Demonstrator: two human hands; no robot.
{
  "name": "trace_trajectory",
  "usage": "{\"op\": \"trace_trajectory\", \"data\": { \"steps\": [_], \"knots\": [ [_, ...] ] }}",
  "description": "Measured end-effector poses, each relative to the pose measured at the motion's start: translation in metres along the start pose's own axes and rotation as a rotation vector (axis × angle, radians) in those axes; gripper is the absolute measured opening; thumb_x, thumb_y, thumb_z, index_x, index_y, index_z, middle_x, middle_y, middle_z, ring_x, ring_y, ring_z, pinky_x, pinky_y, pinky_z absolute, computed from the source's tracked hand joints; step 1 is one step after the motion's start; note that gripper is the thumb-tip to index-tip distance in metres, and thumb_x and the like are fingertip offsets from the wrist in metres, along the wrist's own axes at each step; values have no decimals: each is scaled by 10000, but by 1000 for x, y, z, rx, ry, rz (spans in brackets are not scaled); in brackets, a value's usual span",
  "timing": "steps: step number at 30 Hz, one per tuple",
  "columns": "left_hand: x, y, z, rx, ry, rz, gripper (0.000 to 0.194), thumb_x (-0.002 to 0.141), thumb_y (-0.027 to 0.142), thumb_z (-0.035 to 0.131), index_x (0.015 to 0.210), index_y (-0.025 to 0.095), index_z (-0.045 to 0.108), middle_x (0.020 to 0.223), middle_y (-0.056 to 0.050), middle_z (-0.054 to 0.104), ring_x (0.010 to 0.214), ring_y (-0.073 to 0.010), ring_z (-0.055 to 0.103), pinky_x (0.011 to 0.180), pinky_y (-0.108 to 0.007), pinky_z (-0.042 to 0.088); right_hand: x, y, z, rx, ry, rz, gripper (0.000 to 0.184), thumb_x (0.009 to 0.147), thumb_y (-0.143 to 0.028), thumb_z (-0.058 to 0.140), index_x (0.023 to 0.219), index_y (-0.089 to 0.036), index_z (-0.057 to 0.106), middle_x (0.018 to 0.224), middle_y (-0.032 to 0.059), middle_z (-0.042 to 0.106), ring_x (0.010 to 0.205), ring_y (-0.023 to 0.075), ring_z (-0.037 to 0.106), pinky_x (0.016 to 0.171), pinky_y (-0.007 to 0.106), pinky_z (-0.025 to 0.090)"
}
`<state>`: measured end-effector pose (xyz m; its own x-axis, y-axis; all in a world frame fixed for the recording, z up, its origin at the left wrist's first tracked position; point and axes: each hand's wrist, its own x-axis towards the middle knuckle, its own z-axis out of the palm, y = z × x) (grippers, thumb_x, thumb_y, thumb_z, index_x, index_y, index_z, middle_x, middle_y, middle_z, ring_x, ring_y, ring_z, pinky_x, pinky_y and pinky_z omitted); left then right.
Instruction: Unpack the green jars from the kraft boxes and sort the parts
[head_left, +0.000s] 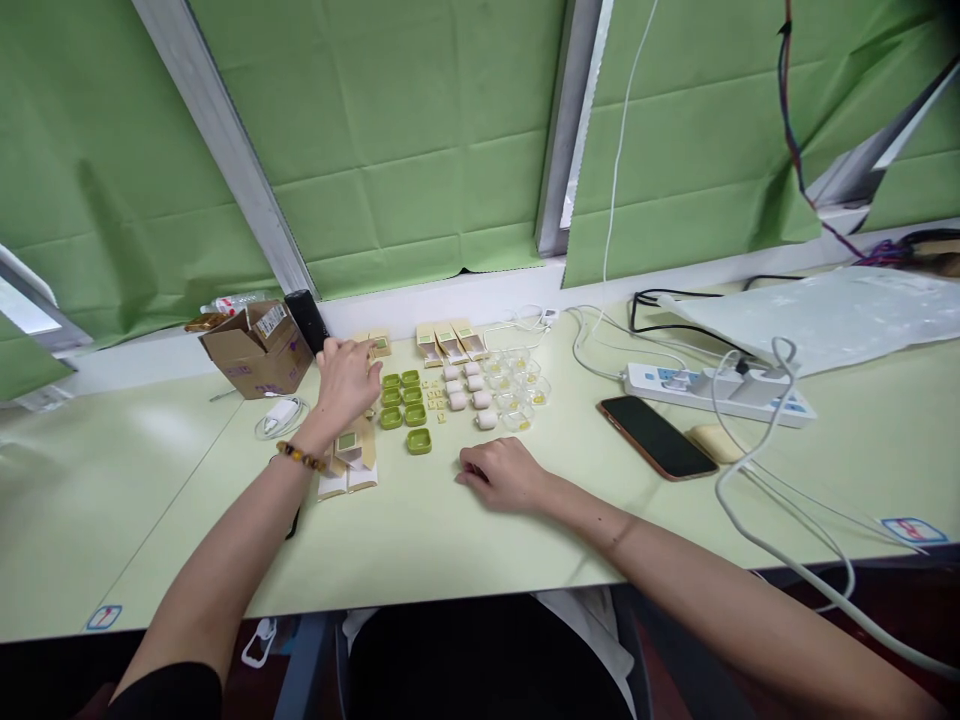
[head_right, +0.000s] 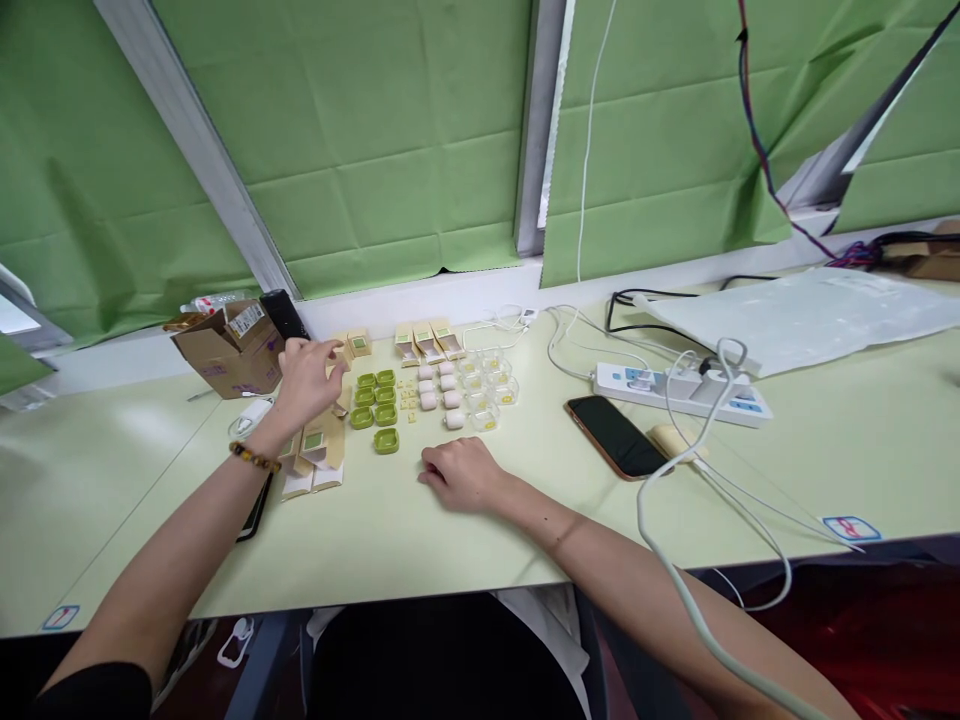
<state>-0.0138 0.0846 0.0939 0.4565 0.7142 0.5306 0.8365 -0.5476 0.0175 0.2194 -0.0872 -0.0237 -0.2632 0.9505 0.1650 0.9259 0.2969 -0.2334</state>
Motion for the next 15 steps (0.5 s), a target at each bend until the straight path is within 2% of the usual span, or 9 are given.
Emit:
{"op": "trace_trajectory", "data": {
  "steps": [3,7,12,15],
  "knots": [
    [45,-19,25,80,-55,1,421,1001,321,505,1350,150,667,1258,-201,684,1270,-408,446,1033,-543,385,0,-1,-2,-1,-26,13,227,1027,-379,600,885,-218,674,852,34,783,724,183,672,616,315,210],
    [92,-39,69,181,-238,-74,492,964,320,541,1412,122,597,1386,-250,595,1353,-432,408,1086,-553,366,1,-2,-5,-6,-52,14,248,1036,-405,575,898,-222,670,870,30,790,735,186,678,617,308,212],
    [118,-50,116,203,-326,-135,669,908,294,599,1518,61,453,1488,-315,499,1411,-454,397,1129,-588,337,1,-4,-8,3,-72,20,236,1030,-410,583,922,-225,682,890,36,795,743,190,683,618,310,224],
    [126,-51,136,210,-375,-157,665,868,274,631,1484,70,484,1535,-327,464,1461,-478,361,1136,-630,325,1,-5,-10,9,-78,20,226,1028,-403,580,934,-226,685,890,38,797,747,193,686,616,312,222]
  ]
}}
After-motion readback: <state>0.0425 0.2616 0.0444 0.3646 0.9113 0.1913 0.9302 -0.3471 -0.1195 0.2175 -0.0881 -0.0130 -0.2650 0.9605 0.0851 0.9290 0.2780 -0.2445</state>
